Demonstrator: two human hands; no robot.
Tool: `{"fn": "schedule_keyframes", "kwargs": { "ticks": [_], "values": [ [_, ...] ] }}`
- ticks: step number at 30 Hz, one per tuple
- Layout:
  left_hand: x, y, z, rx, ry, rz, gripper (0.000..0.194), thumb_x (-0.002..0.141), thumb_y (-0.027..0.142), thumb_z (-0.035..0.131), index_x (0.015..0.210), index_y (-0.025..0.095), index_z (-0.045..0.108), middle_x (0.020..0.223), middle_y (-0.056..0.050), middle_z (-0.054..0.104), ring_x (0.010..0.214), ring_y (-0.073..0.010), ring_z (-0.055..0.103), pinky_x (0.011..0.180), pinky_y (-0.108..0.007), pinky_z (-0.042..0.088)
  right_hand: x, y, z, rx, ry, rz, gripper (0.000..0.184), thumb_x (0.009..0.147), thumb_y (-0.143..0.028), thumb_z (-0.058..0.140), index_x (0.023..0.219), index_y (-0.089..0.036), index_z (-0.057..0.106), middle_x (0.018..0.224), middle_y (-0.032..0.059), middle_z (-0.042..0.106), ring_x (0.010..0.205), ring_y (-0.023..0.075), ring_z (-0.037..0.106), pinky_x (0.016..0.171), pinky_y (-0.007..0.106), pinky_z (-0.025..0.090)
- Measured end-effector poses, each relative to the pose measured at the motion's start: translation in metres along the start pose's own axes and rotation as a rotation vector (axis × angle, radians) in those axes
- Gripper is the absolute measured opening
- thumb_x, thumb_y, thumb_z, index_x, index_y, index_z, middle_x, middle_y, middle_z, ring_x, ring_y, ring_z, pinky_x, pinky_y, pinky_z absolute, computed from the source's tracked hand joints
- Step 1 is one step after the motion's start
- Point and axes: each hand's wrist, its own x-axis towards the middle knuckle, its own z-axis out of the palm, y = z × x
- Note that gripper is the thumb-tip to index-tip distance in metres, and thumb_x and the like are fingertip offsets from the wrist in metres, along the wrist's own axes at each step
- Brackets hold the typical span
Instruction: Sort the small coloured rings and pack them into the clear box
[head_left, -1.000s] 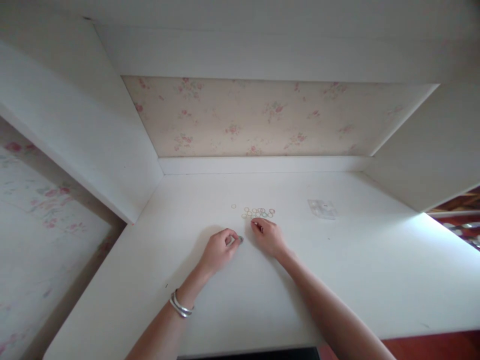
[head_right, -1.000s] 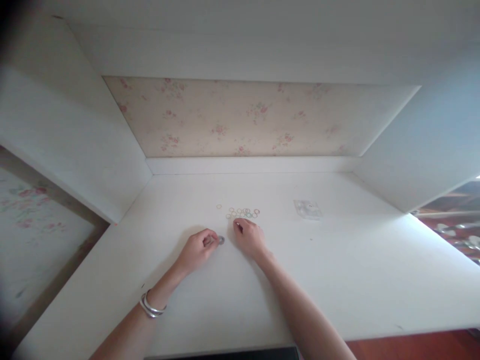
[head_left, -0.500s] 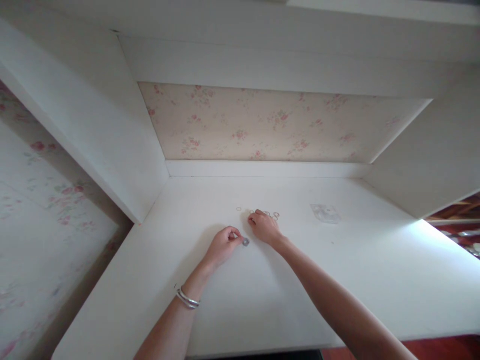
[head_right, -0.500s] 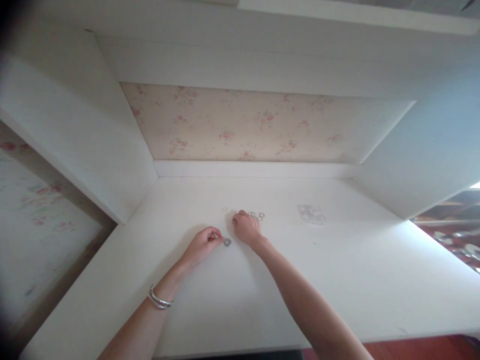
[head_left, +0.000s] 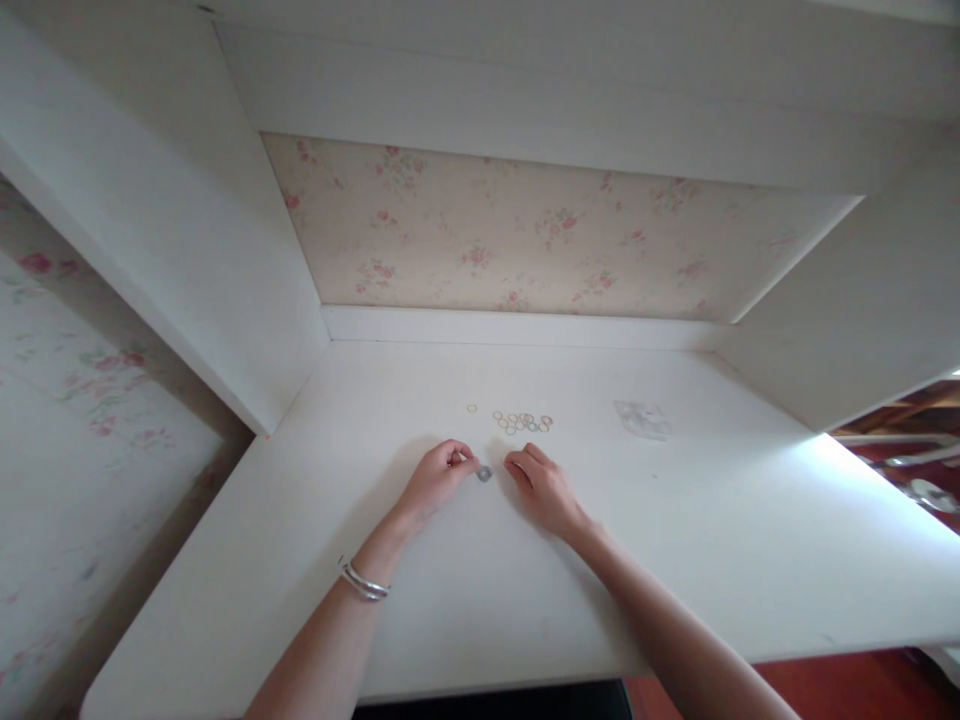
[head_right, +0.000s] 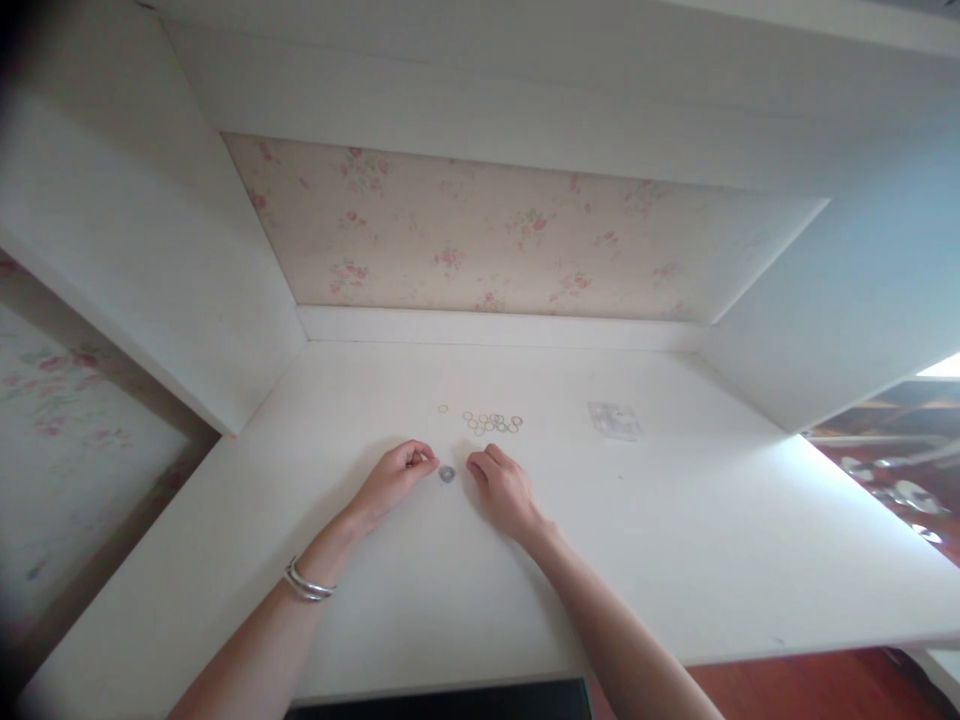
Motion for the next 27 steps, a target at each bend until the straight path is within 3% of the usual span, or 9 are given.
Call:
{"fn": "schedule_keyframes", "kwargs": {
  "ticks": [4, 20, 23, 27],
  "values": [
    [0.001, -0.0019, 0.0013, 0.003, 0.02, -0.003, 0.025, 0.075, 0.041, 0.057, 0.086, 0.019, 0.061, 0.065, 0.004, 0.05, 0.059, -0.0105, 0.044, 0.054, -0.022, 0.031, -0.0125, 0.0023, -0.0005, 0.005, 0.018, -0.068, 0.024, 0.094, -0.025, 0.04, 0.092, -0.02, 0.063, 0.079, 0.0036, 0.057, 0.071, 0.0131, 0.053, 0.067, 0.023, 0.038],
    [0.0038, -0.0009, 0.005, 0.063, 0.029, -0.004, 0.024, 0.077, 0.04, 0.056, 0.086, 0.019, 0.06, 0.064, 0.004, 0.049, 0.059, -0.0108, 0.043, 0.053, -0.021, 0.031, -0.0087, 0.0063, -0.0004, -0.047, -0.095, -0.13, 0.021, 0.094, -0.023, 0.041, 0.097, -0.023, 0.062, 0.082, 0.0026, 0.06, 0.074, 0.0133, 0.056, 0.073, 0.025, 0.039],
    [0.0039, -0.0015, 0.005, 0.086, 0.02, -0.004, 0.025, 0.077, 0.042, 0.056, 0.087, 0.018, 0.059, 0.064, 0.004, 0.049, 0.058, -0.0108, 0.043, 0.053, -0.021, 0.031, -0.0089, 0.0067, -0.0018, 0.005, -0.072, -0.099, 0.021, 0.094, -0.024, 0.041, 0.096, -0.022, 0.062, 0.083, 0.0027, 0.06, 0.074, 0.013, 0.056, 0.072, 0.024, 0.039],
    [0.0057, -0.0029, 0.005, 0.124, 0.038, 0.008, 0.027, 0.078, 0.043, 0.055, 0.088, 0.018, 0.059, 0.065, 0.003, 0.051, 0.059, -0.0116, 0.046, 0.055, -0.022, 0.034, -0.0097, 0.0068, -0.0072, 0.134, 0.044, 0.054, 0.025, 0.094, -0.027, 0.038, 0.091, -0.021, 0.062, 0.081, 0.0031, 0.059, 0.069, 0.0117, 0.055, 0.065, 0.022, 0.039]
  ]
}}
